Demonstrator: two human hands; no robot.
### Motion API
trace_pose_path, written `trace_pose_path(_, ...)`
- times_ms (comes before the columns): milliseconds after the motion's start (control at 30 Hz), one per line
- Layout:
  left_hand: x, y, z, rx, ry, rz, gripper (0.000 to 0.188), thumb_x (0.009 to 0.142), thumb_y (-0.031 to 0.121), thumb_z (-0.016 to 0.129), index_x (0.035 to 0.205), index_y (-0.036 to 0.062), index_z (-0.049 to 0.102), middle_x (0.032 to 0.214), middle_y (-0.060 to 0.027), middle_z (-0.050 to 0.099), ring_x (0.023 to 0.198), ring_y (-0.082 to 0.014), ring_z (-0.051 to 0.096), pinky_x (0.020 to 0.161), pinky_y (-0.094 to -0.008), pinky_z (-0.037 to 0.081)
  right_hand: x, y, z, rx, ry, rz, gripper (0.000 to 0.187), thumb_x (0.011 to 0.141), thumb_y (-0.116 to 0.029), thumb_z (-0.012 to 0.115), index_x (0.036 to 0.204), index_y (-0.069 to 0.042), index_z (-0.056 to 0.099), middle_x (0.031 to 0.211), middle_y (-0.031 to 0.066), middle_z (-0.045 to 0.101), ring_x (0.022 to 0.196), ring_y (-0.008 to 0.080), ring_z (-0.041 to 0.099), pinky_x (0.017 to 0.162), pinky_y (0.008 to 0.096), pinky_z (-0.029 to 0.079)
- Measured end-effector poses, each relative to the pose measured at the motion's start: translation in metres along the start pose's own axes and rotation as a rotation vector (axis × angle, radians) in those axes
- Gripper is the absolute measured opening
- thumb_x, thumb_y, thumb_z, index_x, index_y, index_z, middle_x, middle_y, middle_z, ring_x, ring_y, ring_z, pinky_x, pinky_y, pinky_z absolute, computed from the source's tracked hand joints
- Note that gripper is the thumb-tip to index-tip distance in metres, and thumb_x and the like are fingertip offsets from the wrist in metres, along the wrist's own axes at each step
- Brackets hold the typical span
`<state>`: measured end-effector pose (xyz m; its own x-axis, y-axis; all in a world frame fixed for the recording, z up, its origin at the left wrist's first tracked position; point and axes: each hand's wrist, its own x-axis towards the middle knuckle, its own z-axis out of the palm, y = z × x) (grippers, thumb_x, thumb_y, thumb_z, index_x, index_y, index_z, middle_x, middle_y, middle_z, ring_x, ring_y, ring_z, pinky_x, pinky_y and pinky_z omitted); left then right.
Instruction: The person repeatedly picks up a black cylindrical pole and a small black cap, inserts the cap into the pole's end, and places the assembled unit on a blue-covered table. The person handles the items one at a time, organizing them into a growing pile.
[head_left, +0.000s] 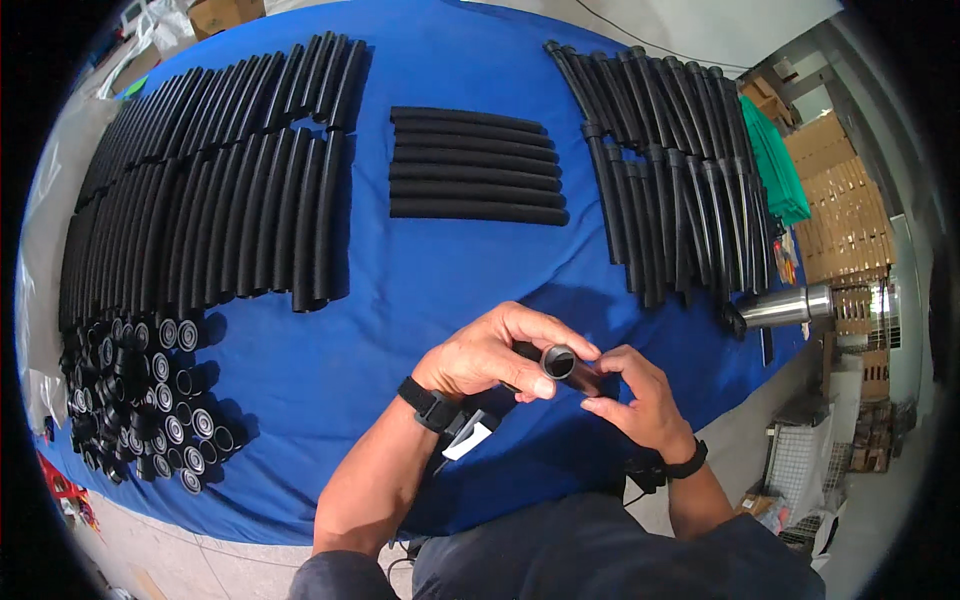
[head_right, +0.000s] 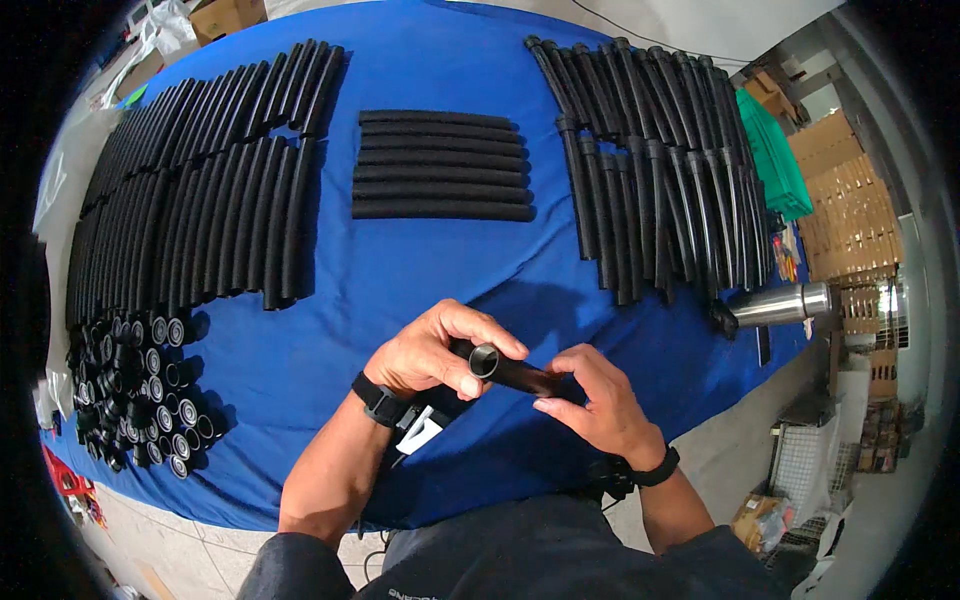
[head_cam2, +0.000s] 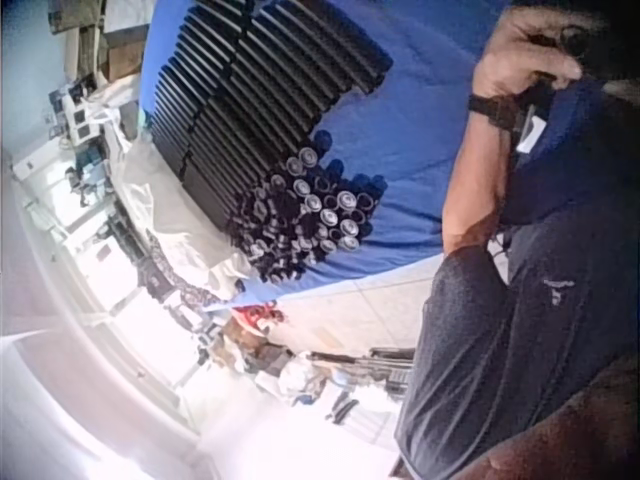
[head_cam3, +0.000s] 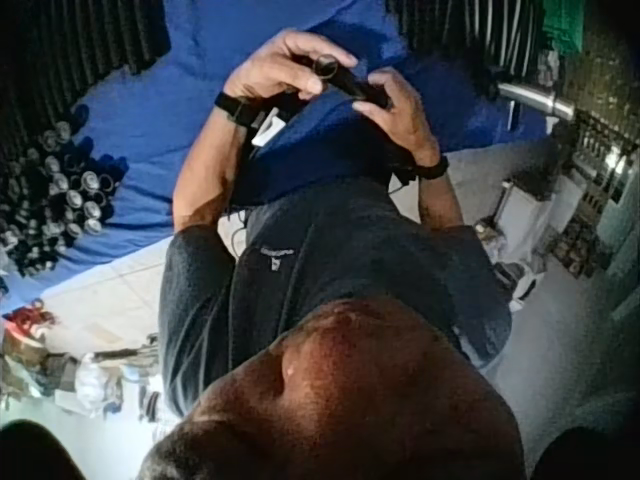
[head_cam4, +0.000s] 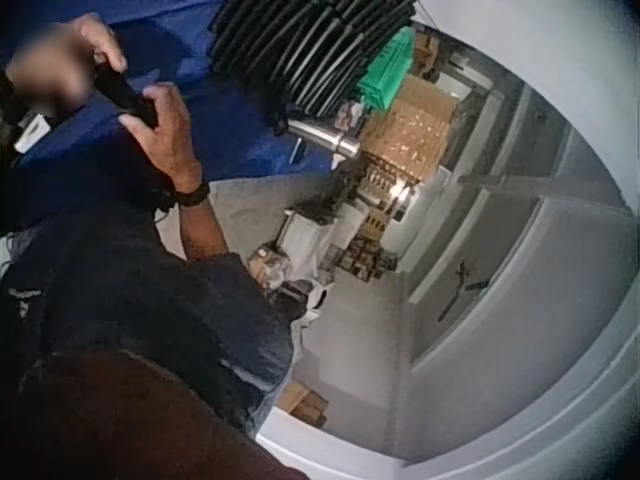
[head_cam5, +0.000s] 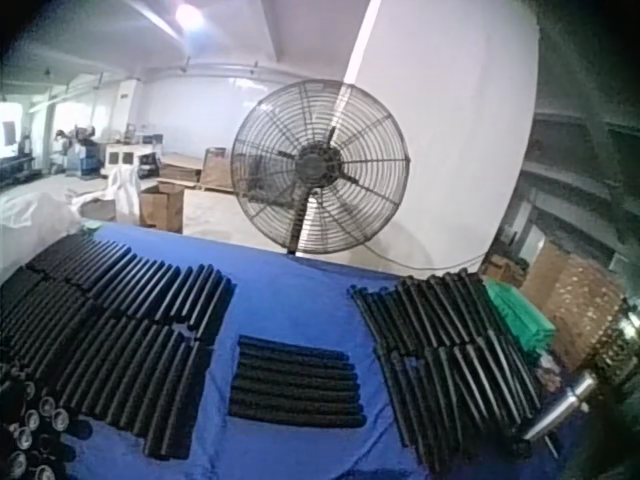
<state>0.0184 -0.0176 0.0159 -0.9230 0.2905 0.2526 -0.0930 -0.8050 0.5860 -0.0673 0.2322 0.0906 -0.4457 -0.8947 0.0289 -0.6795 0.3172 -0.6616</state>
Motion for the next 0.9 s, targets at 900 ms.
trace_pose_path(900,0.011,-0.005,0.012,0.144,0.174,-0.045,0.046,0.092,0.01,0.075,0.136,0.0083,0.065,0.08,-0.003,0.069,0.067,-0.0088,0.063,0.058,-0.0238,0.047,-0.025,0.015,0.026,1.472,0.045,0.58,0.033,0.094,-0.024,0.077,0.112,0.0,0.064,0.103,0.0114,0.068,0.099,0.0228,0.068,0.084,0.0305,0.057)
